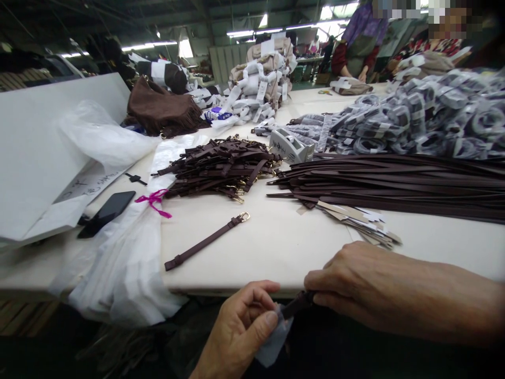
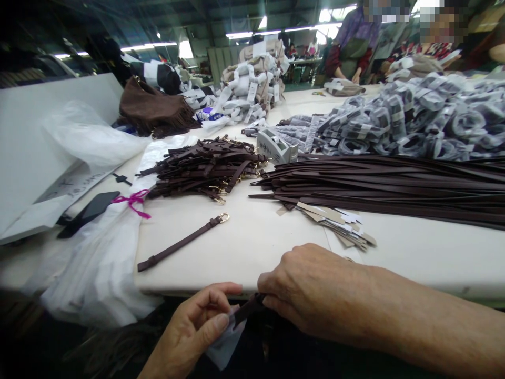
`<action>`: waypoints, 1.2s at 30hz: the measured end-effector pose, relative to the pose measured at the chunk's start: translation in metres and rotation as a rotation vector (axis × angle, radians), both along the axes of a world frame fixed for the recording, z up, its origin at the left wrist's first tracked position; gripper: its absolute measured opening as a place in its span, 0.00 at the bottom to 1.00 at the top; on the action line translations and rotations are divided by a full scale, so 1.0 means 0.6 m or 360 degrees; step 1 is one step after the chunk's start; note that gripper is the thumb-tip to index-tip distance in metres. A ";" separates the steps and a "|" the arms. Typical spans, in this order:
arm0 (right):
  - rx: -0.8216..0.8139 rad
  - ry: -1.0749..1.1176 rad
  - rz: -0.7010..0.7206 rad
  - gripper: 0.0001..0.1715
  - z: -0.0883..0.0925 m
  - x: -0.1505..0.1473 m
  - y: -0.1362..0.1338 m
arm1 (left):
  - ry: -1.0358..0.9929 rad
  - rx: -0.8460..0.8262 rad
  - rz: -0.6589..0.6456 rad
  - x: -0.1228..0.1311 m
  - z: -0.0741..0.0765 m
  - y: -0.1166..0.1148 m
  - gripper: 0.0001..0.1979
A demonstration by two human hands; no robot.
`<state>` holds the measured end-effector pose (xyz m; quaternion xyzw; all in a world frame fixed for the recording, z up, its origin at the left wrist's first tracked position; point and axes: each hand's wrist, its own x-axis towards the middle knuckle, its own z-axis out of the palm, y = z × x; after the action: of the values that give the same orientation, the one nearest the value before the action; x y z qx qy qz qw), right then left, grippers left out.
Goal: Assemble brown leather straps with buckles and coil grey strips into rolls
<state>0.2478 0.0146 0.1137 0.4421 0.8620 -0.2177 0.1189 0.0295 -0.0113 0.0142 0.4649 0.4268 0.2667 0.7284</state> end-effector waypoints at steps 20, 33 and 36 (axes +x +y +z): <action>0.0048 -0.0286 0.0157 0.06 0.005 -0.039 -0.020 | 0.0379 0.0724 0.0182 0.023 -0.001 -0.005 0.09; 0.0017 -0.0314 0.0271 0.06 -0.004 -0.040 -0.023 | 0.0442 0.0969 0.0019 0.034 -0.010 -0.010 0.09; 0.0061 -0.0349 0.0330 0.09 -0.012 -0.041 -0.026 | 0.0366 0.0749 -0.0095 0.034 -0.003 -0.009 0.11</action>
<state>0.2231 -0.0009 0.1065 0.3739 0.8889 -0.1382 0.2256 0.0498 -0.0169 0.0122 0.6612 0.4191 0.2824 0.5545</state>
